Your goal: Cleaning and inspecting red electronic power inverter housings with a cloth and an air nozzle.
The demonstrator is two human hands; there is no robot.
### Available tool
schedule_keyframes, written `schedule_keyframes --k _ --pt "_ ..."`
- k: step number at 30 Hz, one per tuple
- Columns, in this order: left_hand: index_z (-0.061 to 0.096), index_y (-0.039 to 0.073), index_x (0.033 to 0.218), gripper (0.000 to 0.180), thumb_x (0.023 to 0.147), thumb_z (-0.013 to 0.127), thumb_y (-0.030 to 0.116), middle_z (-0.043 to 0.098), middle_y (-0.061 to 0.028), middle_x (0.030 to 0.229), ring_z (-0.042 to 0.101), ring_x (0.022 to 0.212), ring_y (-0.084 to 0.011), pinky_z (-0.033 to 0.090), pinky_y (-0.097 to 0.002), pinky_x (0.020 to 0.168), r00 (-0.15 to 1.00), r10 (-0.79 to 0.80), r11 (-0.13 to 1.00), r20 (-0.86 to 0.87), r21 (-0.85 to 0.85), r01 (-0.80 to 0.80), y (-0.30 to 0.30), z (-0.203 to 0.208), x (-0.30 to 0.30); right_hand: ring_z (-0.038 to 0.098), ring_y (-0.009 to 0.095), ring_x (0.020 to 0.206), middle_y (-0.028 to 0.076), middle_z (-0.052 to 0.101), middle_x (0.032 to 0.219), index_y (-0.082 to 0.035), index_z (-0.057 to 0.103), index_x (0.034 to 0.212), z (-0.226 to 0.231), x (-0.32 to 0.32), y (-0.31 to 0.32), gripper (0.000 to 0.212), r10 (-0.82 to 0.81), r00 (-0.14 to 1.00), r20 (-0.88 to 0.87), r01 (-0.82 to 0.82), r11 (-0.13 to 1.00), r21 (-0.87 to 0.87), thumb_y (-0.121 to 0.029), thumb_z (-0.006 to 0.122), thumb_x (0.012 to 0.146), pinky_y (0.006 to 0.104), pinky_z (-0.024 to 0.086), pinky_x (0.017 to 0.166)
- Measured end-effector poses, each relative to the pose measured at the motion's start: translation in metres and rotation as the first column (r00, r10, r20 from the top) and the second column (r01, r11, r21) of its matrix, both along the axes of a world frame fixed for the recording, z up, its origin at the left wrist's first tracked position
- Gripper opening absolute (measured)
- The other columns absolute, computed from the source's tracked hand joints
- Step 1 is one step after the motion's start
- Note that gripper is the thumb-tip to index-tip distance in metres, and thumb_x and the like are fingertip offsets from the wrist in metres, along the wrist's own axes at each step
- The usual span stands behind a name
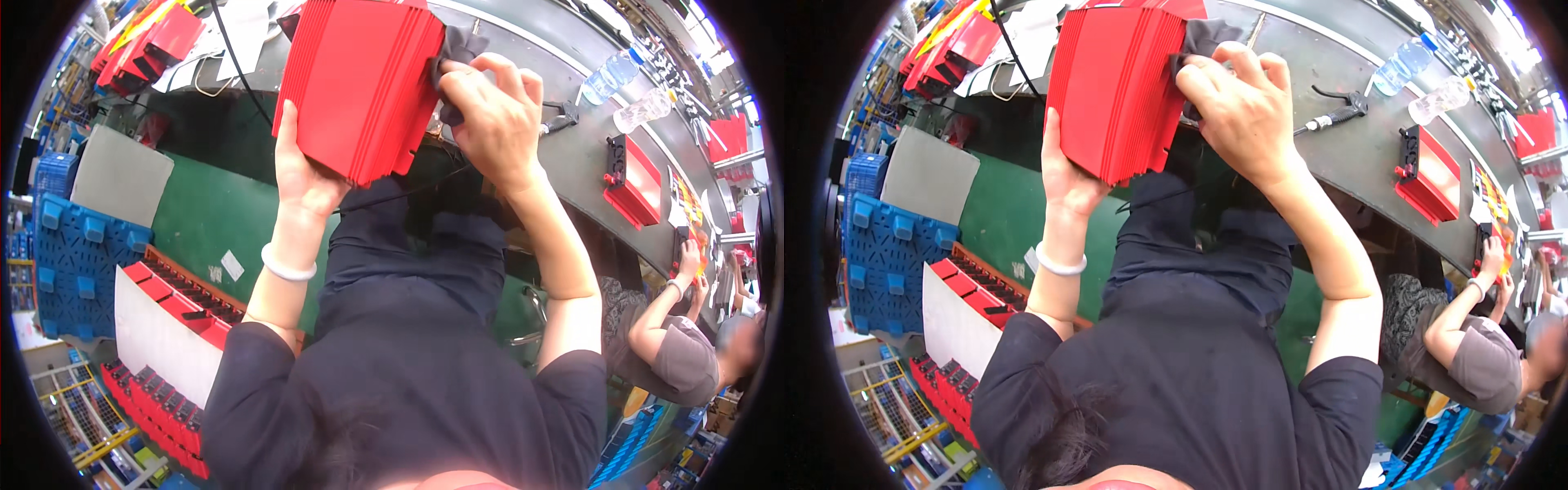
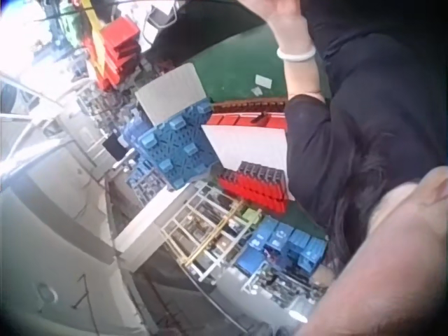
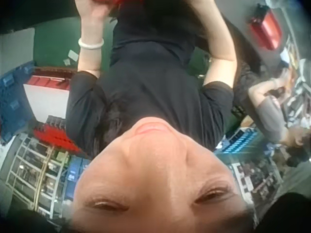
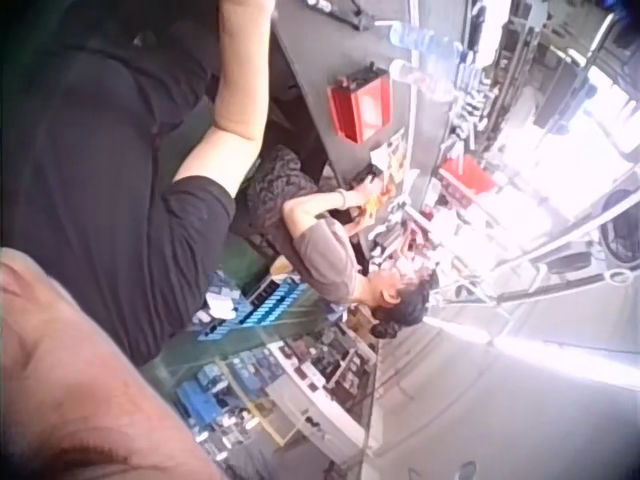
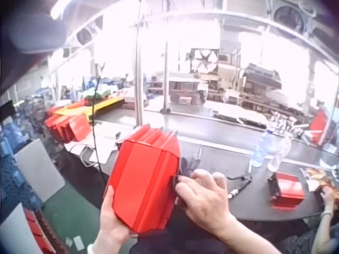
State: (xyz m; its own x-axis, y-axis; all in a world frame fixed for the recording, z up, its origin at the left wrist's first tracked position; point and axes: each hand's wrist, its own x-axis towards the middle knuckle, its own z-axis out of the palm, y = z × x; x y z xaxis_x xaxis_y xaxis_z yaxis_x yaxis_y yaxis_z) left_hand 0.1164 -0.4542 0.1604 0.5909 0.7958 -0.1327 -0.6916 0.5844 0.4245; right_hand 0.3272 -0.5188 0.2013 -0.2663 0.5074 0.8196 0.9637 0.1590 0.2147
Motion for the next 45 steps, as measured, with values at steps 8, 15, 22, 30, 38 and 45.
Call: schedule_keyframes --k 8,15,22,30,38,45 --pt "0.054 0.016 0.126 0.055 0.085 0.058 0.053 0.060 -0.0054 0.121 0.060 0.105 -0.0267 0.050 -0.0420 0.085 0.994 0.048 0.998 -0.098 -0.044 -0.052 0.020 -0.006 0.003 0.053 0.016 0.094 -0.003 0.063 0.091 -0.015 0.055 0.084 -0.060 -0.040 -0.040 0.015 0.270 0.960 -0.075 -0.273 0.843 -0.462 -0.015 0.060 0.070 0.0335 0.038 0.075" --pt "0.055 0.014 0.123 0.055 0.083 0.062 0.051 0.062 -0.0054 0.118 0.061 0.105 -0.0256 0.051 -0.0423 0.087 1.000 0.025 0.999 0.014 -0.044 -0.024 0.018 0.013 -0.015 0.059 0.019 0.069 0.007 0.059 0.076 -0.005 0.054 0.091 -0.056 -0.014 -0.046 0.025 -0.105 0.461 -0.881 -0.712 0.548 -0.438 -0.013 0.072 0.077 0.0318 0.047 0.065" --pt "0.055 0.016 0.125 0.055 0.084 0.059 0.052 0.062 -0.0027 0.121 0.060 0.108 -0.0235 0.050 -0.0406 0.091 0.999 -0.032 0.991 0.025 -0.133 0.035 0.010 0.007 -0.012 0.052 0.004 0.071 0.000 0.058 0.081 0.000 0.058 0.088 -0.001 0.000 -0.007 0.015 0.352 0.266 -0.897 -0.385 0.892 0.236 0.005 0.069 0.079 0.0189 0.044 0.063" --pt "0.055 0.015 0.126 0.053 0.086 0.057 0.050 0.062 -0.0040 0.121 0.061 0.108 -0.0239 0.050 -0.0418 0.092 0.967 -0.212 0.974 0.138 -0.054 0.221 0.002 0.014 -0.004 0.061 0.029 0.097 0.007 0.064 0.096 -0.005 0.064 0.091 0.014 -0.025 0.030 0.017 0.276 0.882 -0.382 -0.226 0.959 0.172 -0.005 0.067 0.075 0.0367 0.045 0.084" --pt "0.052 0.009 0.128 0.059 0.089 0.049 0.054 0.060 -0.0107 0.123 0.059 0.110 -0.0276 0.048 -0.0428 0.095 0.981 -0.162 0.987 0.103 0.019 0.161 0.009 0.010 -0.003 0.057 0.022 0.099 -0.001 0.061 0.094 -0.013 0.066 0.086 -0.033 -0.056 -0.021 0.026 0.365 0.870 -0.333 -0.392 0.920 -0.017 -0.013 0.073 0.061 0.0382 0.039 0.086" --pt "0.053 0.010 0.128 0.059 0.088 0.052 0.054 0.061 -0.0092 0.122 0.059 0.109 -0.0271 0.050 -0.0436 0.092 0.982 -0.181 0.981 0.049 -0.058 0.184 0.005 0.006 -0.005 0.060 0.027 0.076 0.008 0.063 0.080 -0.006 0.063 0.085 0.005 -0.002 -0.012 0.018 0.433 0.771 -0.467 -0.414 0.898 0.149 0.001 0.066 0.069 0.0356 0.047 0.071"
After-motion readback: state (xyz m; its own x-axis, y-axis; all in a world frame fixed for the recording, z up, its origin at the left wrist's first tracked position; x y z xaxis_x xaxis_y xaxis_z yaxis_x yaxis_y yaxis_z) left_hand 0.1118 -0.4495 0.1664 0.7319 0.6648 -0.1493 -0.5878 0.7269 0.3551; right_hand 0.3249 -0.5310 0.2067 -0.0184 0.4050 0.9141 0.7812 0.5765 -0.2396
